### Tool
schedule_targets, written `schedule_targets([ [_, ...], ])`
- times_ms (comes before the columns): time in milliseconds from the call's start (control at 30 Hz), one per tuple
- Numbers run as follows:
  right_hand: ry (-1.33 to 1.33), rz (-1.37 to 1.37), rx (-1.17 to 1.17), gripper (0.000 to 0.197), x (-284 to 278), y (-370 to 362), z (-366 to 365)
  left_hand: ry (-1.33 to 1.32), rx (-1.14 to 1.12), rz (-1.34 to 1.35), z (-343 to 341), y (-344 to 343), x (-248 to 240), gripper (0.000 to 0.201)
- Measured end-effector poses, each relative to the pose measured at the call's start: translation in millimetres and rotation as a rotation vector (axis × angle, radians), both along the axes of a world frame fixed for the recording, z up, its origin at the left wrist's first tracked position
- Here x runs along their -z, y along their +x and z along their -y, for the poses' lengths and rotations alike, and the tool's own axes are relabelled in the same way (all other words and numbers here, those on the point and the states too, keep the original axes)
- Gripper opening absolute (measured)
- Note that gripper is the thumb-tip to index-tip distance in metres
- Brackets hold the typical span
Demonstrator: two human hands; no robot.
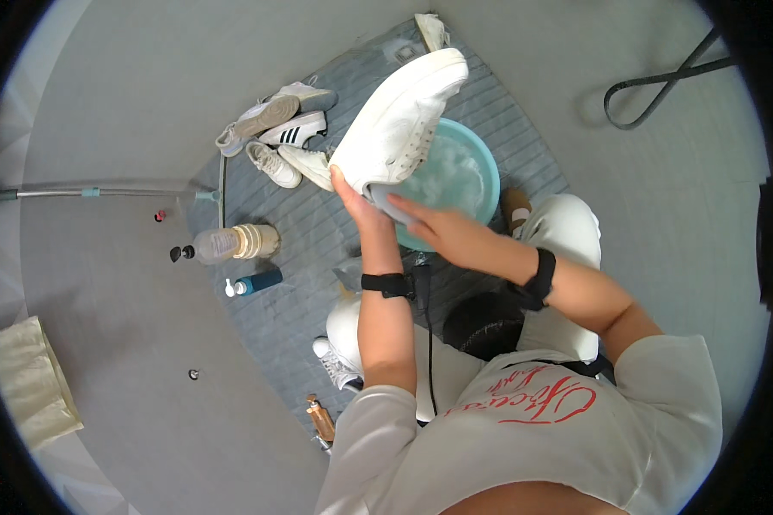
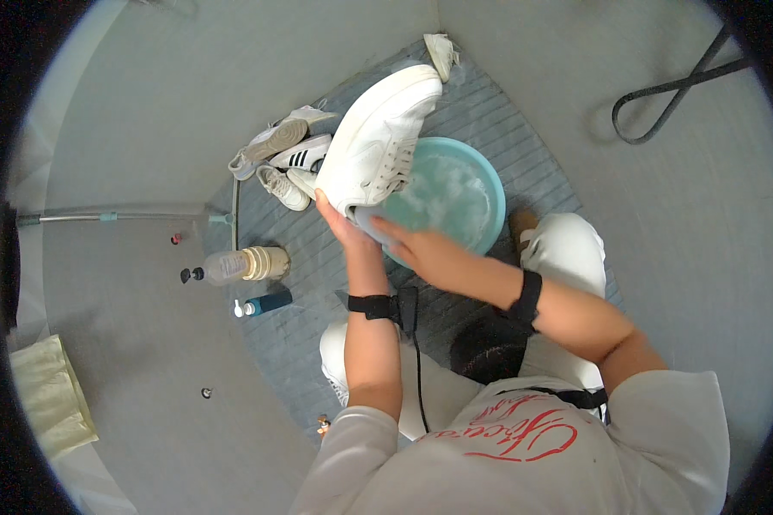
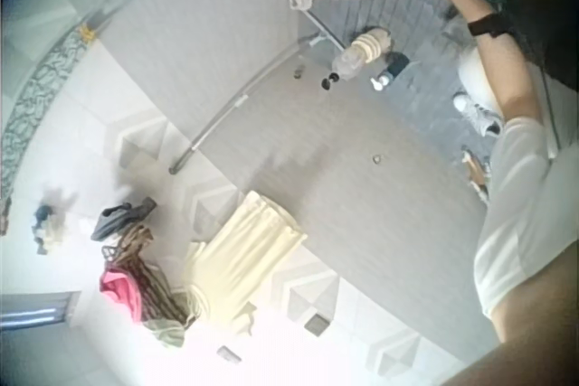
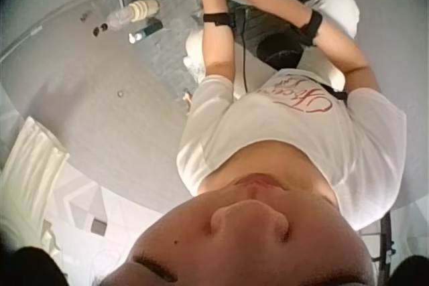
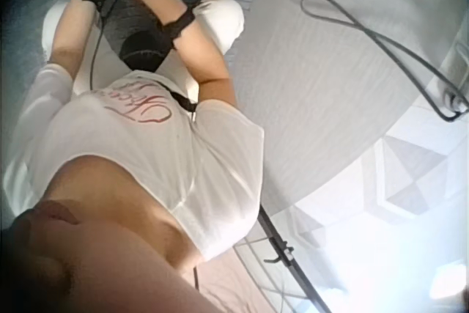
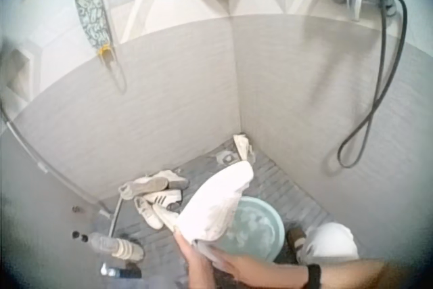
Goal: Scrubbing white sneakers with a brush and soapy water in a bucket.
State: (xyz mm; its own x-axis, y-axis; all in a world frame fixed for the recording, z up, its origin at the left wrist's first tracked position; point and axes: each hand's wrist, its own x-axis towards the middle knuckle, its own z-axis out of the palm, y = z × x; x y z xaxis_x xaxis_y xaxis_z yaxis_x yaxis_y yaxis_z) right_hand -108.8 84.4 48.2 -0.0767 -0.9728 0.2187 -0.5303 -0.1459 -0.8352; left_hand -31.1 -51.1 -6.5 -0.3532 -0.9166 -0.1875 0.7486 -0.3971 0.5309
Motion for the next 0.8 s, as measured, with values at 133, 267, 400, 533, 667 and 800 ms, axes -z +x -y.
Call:
schedule_targets([
  [133,0.281,0.070,0.012,0.043,-17,-1,23,-0.016,-0.006,0.045,-2,-4,-5,0.073],
  [267,0.074,0.065,0.018,0.041,-5,4,-2,-0.034,0.011,-0.050,-3,-3,-7,0.072],
  [400,0.361,0.102,0.036,0.041,-25,-3,24,-0.047,0.020,0.052,-3,-3,-6,0.071],
  [533,0.174,0.061,0.070,0.042,-12,11,4,-0.059,0.045,-0.047,0,-2,-5,0.071],
  [667,0.196,0.189,0.068,0.044,2,6,27,-0.011,-0.027,0.045,-4,-6,-10,0.070],
  [800,0.349,0.136,0.082,0.044,-11,14,16,-0.036,-0.036,0.023,-4,2,-18,0.068],
])
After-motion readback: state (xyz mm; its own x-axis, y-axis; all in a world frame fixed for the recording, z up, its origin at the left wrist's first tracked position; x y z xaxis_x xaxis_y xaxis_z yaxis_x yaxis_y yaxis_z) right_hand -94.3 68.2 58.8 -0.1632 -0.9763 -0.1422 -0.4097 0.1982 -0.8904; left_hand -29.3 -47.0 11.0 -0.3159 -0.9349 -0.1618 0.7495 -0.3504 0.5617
